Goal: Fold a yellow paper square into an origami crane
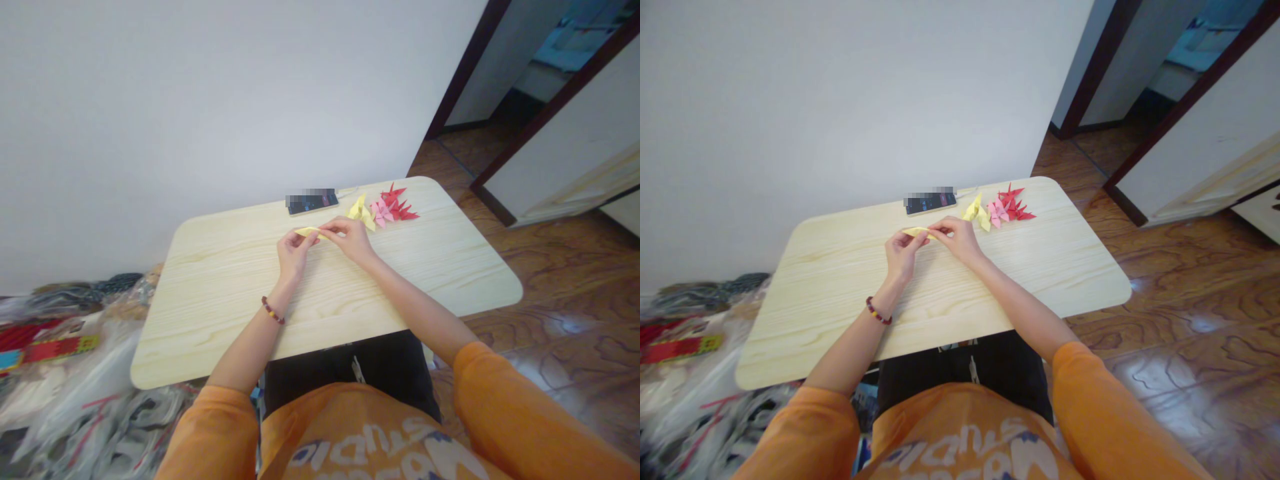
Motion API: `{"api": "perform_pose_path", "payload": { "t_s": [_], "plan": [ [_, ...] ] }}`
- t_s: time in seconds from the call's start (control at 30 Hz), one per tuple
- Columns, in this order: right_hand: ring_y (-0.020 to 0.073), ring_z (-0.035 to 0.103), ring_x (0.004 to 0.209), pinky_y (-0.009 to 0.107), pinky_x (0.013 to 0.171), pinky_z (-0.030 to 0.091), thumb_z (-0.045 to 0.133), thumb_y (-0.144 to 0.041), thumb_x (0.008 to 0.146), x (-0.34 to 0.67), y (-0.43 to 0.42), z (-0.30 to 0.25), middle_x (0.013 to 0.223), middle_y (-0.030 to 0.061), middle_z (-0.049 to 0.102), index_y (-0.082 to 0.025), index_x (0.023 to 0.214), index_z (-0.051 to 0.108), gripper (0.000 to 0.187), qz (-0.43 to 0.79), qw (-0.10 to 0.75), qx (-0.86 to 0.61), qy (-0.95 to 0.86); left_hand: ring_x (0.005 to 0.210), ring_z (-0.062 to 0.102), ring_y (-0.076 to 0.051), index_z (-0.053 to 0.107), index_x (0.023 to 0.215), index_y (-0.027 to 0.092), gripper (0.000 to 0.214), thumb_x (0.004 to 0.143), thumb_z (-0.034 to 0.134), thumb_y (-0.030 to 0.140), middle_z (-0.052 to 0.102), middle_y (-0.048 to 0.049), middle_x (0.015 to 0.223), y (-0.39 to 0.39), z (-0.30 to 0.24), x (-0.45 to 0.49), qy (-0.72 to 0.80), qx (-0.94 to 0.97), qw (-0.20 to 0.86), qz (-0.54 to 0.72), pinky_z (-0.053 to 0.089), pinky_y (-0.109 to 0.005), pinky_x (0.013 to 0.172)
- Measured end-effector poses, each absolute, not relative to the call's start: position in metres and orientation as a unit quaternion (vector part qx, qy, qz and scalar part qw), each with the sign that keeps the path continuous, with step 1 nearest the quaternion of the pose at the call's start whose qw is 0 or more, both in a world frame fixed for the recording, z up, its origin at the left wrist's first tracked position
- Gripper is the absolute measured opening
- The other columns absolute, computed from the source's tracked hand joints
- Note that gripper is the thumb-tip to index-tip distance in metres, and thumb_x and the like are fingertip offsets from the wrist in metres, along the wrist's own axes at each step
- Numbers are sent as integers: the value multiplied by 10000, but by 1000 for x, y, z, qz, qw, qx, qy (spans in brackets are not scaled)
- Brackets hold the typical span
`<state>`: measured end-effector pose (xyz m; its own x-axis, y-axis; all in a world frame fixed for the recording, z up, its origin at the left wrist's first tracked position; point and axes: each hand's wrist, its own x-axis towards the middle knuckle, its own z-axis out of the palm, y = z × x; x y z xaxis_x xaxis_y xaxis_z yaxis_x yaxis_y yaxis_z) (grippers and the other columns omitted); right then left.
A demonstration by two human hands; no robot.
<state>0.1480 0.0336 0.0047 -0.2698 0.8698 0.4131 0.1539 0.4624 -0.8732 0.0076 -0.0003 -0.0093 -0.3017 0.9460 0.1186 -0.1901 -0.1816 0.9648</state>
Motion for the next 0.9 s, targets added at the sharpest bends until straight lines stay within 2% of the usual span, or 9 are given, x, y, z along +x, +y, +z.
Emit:
{"api": "perform_pose_path", "payload": {
  "t_s": [0.13, 0.3, 0.5, 0.9],
  "plan": [
    [155, 604, 710, 295, 684, 481, 648, -329, 776, 151, 35, 6, 773, 50, 671, -178, 757, 706, 162, 341, 462, -368, -731, 669, 654, -136, 674, 954, 181, 421, 578, 804, 319, 703, -17, 741, -1, -7, 4, 473, 416, 455, 629, 553, -294, 714],
    [155, 607, 715, 297, 698, 483, 662, -344, 754, 151, 38, 5, 781, 52, 680, -178, 754, 703, 171, 364, 458, -374, -720, 638, 660, -145, 714, 809, 152, 324, 578, 801, 362, 710, -45, 776, -1, -4, 0, 509, 449, 422, 600, 550, -265, 671],
    [155, 618, 701, 303, 694, 501, 709, -390, 682, 150, 42, 0, 797, 65, 695, -151, 793, 700, 264, 454, 472, -381, -653, 637, 659, -137, 711, 780, 149, 306, 581, 801, 364, 700, -37, 746, 0, -5, -3, 502, 427, 429, 618, 551, -255, 669],
    [124, 571, 652, 264, 630, 476, 692, -361, 684, 150, 43, 3, 699, 19, 630, -159, 698, 640, 210, 468, 475, -354, -655, 625, 646, -116, 682, 720, 145, 293, 546, 822, 334, 675, -16, 721, 1, -1, -3, 495, 411, 449, 621, 548, -244, 681]
  ]
}}
